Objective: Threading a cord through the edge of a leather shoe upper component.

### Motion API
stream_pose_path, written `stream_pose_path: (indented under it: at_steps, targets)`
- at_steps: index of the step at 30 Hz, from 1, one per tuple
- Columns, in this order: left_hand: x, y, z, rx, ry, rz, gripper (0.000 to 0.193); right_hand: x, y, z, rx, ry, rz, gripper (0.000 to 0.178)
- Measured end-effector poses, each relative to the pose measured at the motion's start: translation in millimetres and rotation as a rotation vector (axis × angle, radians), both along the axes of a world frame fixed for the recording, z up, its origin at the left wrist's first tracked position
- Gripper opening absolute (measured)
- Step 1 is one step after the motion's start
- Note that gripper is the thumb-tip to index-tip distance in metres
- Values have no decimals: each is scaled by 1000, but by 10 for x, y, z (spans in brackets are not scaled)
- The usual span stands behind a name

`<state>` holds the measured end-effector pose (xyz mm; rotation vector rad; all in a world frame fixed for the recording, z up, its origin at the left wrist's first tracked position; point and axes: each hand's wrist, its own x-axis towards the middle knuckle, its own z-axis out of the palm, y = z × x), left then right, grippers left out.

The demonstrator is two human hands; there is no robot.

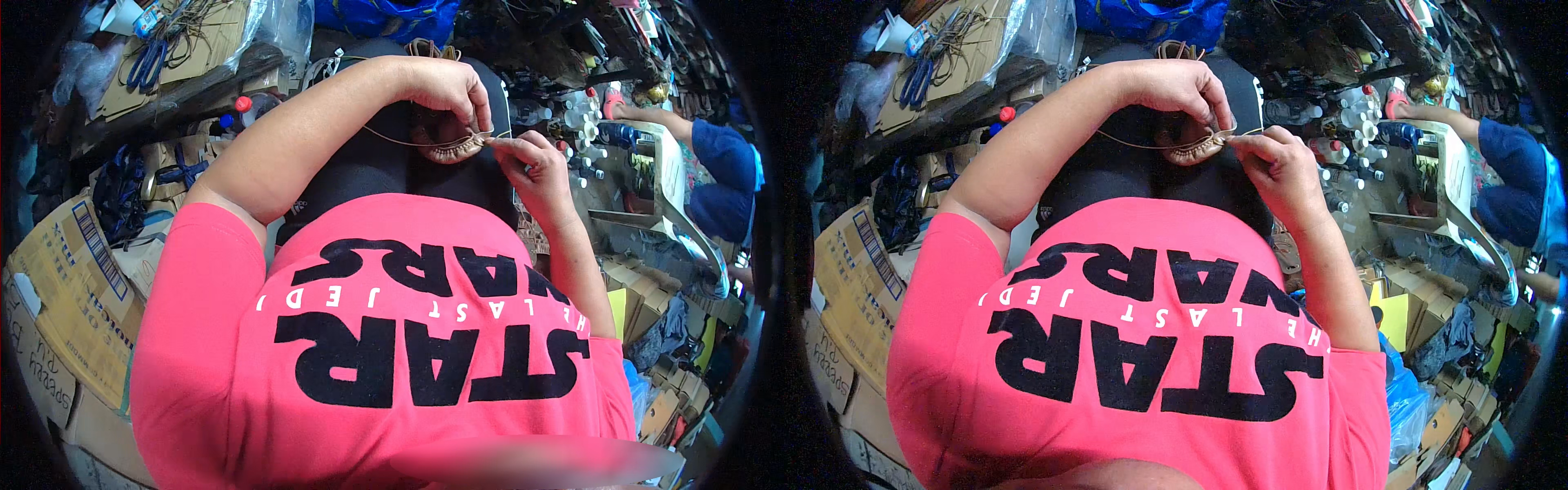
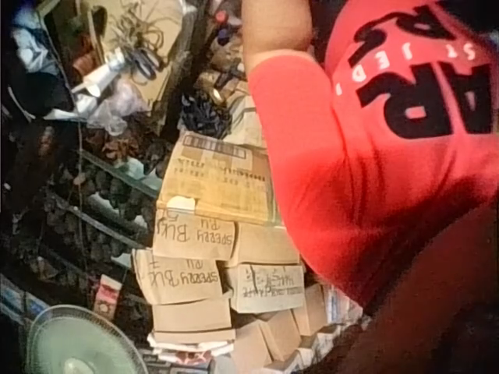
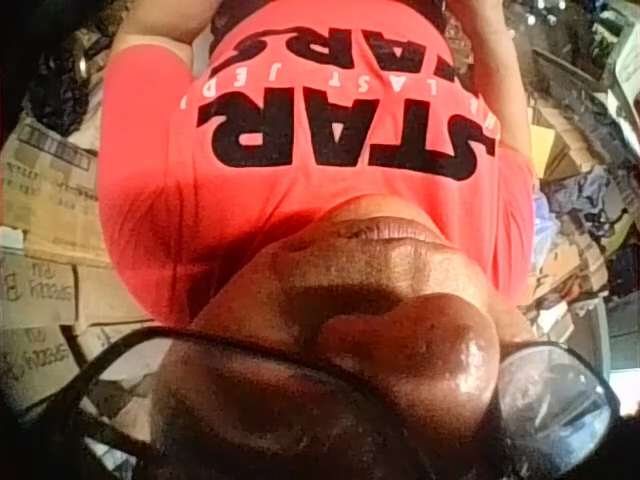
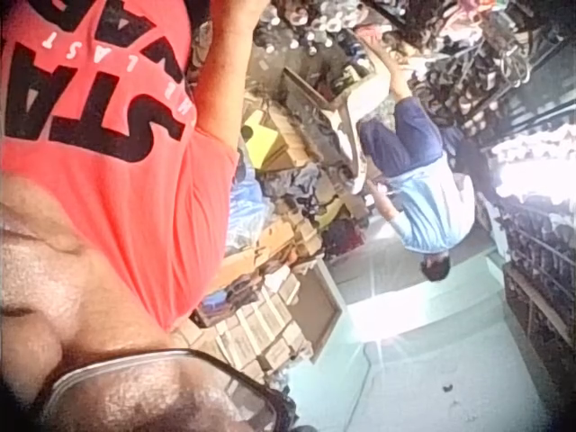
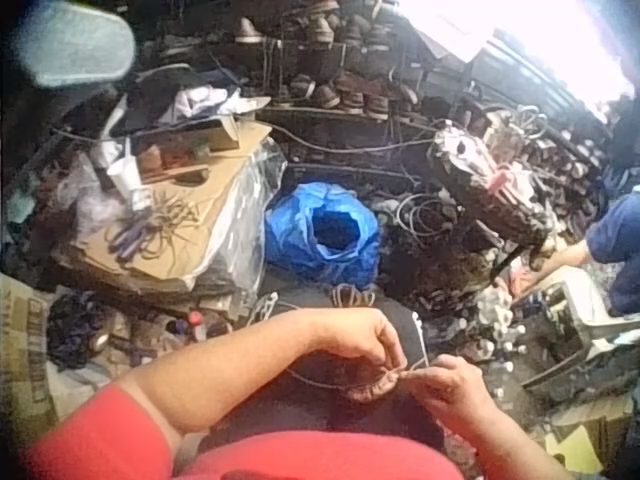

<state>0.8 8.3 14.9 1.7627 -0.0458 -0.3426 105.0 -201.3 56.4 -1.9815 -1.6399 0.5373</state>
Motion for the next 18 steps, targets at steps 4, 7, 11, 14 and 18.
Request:
stream_pose_path:
  at_steps: [4, 7, 11, 14, 18]
  targets:
    - [-5, -5, 11, 24, 21, 10, 30, -15, -20, 0, -2, 75, -29, 22]
    - [-11, -3, 8, 11, 14, 10, 31, -25, -41, -29, 4, 20, -27, 22]
    - [4, -16, 14, 13, 38, 16, 28, -30, -21, -60, 43, -54, -15, 22]
    - [10, -23, 46, 37, 37, 9, 25, 28, 31, -70, 46, -57, 24, 20]
    - [1, -33, 47, 50, -32, -15, 21, 119, 162, 160, -109, -52, 88, 19]
